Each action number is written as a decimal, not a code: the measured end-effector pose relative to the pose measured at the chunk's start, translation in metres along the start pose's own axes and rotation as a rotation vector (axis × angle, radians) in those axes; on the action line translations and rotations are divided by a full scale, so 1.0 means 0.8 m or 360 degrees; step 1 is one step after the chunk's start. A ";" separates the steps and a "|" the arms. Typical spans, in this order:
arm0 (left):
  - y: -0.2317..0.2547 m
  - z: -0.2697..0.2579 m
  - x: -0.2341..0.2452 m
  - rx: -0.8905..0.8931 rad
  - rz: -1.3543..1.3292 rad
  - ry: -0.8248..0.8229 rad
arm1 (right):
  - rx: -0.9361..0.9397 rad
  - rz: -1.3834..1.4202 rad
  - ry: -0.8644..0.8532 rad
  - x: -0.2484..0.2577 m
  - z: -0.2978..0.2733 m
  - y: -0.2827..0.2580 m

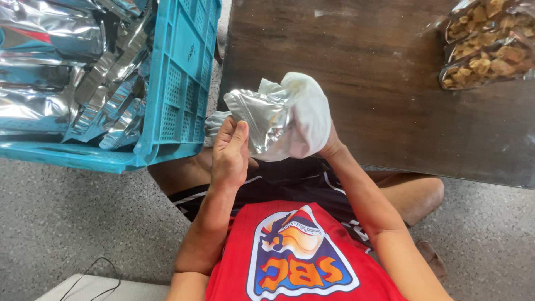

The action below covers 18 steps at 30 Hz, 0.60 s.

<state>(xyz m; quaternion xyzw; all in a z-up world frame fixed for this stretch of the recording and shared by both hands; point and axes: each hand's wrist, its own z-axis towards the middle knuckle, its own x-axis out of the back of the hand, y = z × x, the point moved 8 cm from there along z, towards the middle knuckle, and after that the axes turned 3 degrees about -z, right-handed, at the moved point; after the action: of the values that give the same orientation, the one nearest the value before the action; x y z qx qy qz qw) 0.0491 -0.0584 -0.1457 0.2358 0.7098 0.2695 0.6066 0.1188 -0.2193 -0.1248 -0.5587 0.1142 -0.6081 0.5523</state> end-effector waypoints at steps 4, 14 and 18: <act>-0.018 0.001 -0.005 0.0054 -0.0057 0.0035 | 0.0176 -0.0211 -0.0004 -0.022 -0.019 -0.013; -0.016 0.000 0.008 0.0061 -0.0036 -0.0069 | -0.0031 -0.0102 0.0012 0.001 -0.011 0.016; -0.031 -0.006 -0.014 0.0163 0.0237 -0.0145 | 0.0313 -0.0213 -0.0042 -0.024 -0.033 -0.024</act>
<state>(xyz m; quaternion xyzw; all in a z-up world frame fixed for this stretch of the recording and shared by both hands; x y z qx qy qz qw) 0.0458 -0.0843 -0.1536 0.3306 0.6749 0.2661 0.6037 0.0827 -0.2093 -0.1302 -0.5160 0.0092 -0.6446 0.5641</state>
